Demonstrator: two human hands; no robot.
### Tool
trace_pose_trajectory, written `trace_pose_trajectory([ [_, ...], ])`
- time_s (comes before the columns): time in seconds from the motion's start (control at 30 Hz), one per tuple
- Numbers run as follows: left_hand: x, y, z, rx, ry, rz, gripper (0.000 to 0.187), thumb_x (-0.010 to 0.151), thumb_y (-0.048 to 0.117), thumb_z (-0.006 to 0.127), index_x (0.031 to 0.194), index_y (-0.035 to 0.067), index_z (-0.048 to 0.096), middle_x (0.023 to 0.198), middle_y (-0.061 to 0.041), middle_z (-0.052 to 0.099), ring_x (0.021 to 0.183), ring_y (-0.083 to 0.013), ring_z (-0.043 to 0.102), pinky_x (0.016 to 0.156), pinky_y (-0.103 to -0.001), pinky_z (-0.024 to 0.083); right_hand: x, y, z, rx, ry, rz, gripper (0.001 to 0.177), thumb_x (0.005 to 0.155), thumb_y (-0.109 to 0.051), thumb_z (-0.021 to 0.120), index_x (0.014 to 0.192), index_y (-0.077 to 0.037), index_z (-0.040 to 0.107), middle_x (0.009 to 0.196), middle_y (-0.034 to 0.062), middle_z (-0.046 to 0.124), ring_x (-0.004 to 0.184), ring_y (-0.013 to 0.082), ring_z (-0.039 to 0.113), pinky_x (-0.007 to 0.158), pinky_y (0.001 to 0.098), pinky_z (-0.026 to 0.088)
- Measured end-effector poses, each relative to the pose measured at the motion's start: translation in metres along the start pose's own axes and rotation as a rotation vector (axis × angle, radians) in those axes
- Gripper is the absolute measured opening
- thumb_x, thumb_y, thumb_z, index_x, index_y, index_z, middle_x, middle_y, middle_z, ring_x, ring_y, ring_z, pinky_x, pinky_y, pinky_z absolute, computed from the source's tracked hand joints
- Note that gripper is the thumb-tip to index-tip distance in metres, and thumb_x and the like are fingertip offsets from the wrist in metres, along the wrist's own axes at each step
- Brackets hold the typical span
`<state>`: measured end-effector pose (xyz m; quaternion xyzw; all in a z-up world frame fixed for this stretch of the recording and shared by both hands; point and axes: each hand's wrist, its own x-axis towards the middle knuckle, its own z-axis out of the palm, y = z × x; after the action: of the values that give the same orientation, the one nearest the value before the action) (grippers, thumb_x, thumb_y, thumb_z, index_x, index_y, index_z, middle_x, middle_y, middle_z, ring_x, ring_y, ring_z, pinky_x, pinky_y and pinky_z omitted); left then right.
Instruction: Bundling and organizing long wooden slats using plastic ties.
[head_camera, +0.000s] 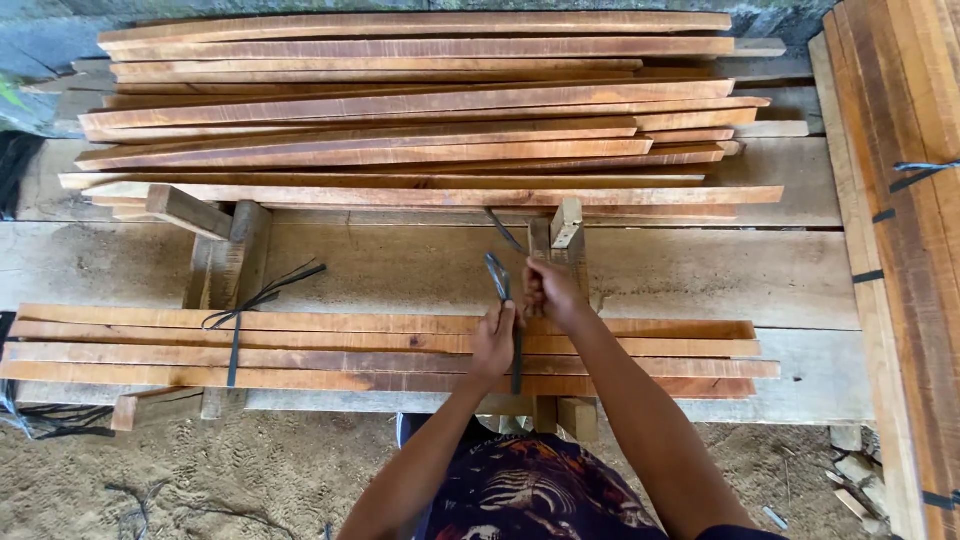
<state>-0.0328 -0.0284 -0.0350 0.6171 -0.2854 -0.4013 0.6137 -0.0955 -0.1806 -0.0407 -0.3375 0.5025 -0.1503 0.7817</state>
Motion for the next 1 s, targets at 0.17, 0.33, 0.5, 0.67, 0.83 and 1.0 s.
trace_pose_trajectory([
  [0.17,0.008,-0.093,0.006,-0.103,0.082,-0.16,0.037,0.111,0.044,0.041,0.109,0.007,0.046,0.111,-0.019,0.04,0.101,-0.0307,0.041,0.09,-0.043,0.04,0.083,0.042,-0.03,0.163,0.235,-0.009,0.026,0.085,-0.027,0.069,0.069,-0.01,0.057,0.056,0.0047,0.045,0.047,0.0182,0.048,0.039,0.0312,0.036],
  [0.33,-0.004,-0.041,0.005,-0.013,0.131,-0.014,0.048,0.111,0.037,0.041,0.073,0.008,0.039,0.07,-0.005,0.041,0.07,-0.0142,0.04,0.073,-0.036,0.04,0.071,0.022,0.002,0.204,0.231,-0.097,0.036,0.095,-0.018,0.059,0.065,-0.018,0.039,0.057,-0.0018,0.026,0.049,0.0158,0.027,0.048,0.0416,0.024],
  [0.5,-0.015,0.022,0.012,-0.047,0.139,-0.059,0.029,0.105,0.021,0.046,0.077,0.013,0.042,0.074,0.007,0.03,0.071,-0.0033,0.028,0.069,-0.026,0.038,0.145,0.078,0.006,-0.365,0.363,-0.221,0.031,0.086,-0.026,0.072,0.063,-0.013,0.056,0.054,0.0021,0.05,0.049,0.0134,0.043,0.046,0.0422,0.03],
  [0.67,-0.007,0.022,0.005,-0.021,0.074,0.025,0.033,0.104,0.014,0.042,0.07,0.016,0.045,0.072,0.009,0.03,0.068,-0.0032,0.03,0.062,-0.023,0.035,0.121,0.082,0.037,-0.965,0.243,-0.452,0.033,0.085,-0.022,0.066,0.058,-0.012,0.052,0.052,0.0069,0.046,0.051,0.0132,0.049,0.049,0.0293,0.039],
  [0.83,-0.003,0.032,0.004,-0.038,0.065,0.044,0.04,0.104,0.011,0.043,0.065,0.018,0.036,0.069,0.011,0.026,0.068,0.0012,0.028,0.063,-0.02,0.036,0.217,0.166,-0.013,-1.743,0.025,-0.937,0.028,0.083,-0.015,0.06,0.059,0.0,0.063,0.059,0.0161,0.058,0.047,0.026,0.048,0.05,0.0435,0.04],
  [1.0,-0.007,0.017,0.003,0.047,0.099,0.048,0.038,0.102,0.014,0.048,0.064,0.014,0.045,0.061,0.004,0.039,0.064,-0.0099,0.036,0.061,-0.03,0.039,0.233,0.182,-0.018,-1.641,0.285,-1.171,0.021,0.078,-0.019,0.063,0.062,-0.006,0.061,0.064,0.0151,0.058,0.05,0.0267,0.051,0.049,0.0417,0.042],
])
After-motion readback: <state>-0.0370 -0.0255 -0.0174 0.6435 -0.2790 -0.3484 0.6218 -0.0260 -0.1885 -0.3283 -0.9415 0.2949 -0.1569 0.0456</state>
